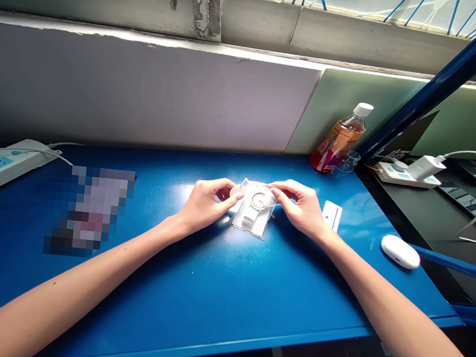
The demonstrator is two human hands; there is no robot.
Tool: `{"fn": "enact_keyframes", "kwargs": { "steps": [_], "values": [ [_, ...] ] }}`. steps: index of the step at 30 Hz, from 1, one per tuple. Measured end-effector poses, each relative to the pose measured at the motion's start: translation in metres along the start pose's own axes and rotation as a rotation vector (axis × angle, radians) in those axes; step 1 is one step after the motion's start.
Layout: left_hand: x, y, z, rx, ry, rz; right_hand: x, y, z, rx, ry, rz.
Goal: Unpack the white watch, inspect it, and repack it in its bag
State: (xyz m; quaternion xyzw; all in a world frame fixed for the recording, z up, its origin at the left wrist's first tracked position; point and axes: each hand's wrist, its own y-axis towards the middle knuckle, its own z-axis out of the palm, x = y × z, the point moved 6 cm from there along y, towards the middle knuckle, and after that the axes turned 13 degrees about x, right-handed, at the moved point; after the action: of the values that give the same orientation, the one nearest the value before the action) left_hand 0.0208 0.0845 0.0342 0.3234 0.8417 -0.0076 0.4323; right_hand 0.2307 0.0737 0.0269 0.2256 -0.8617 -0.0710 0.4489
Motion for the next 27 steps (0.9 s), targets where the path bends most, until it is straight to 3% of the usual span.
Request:
{"fn": "enact_keyframes", "kwargs": {
  "steps": [4, 9, 16, 21, 24, 27],
  "values": [
    [0.002, 0.0, -0.004, -0.069, 0.029, -0.015, -0.005, 0.001, 0.001, 0.01, -0.133, -0.023],
    [0.006, -0.005, -0.002, -0.102, 0.246, 0.073, -0.006, -0.002, 0.005, 0.097, -0.337, -0.048],
    [0.008, -0.007, 0.003, -0.072, 0.389, 0.126, 0.022, -0.009, 0.016, 0.228, -0.554, -0.19],
    [0.002, -0.006, 0.015, 0.198, 0.389, 0.237, 0.035, -0.016, 0.034, 0.447, -0.582, -0.217],
    [0.005, -0.007, 0.022, 0.356, 0.429, 0.205, 0.028, -0.015, 0.034, 0.52, -0.565, -0.16],
    [0.006, -0.007, 0.022, 0.416, 0.461, 0.169, 0.015, -0.013, 0.028, 0.563, -0.551, -0.063]
  ]
}}
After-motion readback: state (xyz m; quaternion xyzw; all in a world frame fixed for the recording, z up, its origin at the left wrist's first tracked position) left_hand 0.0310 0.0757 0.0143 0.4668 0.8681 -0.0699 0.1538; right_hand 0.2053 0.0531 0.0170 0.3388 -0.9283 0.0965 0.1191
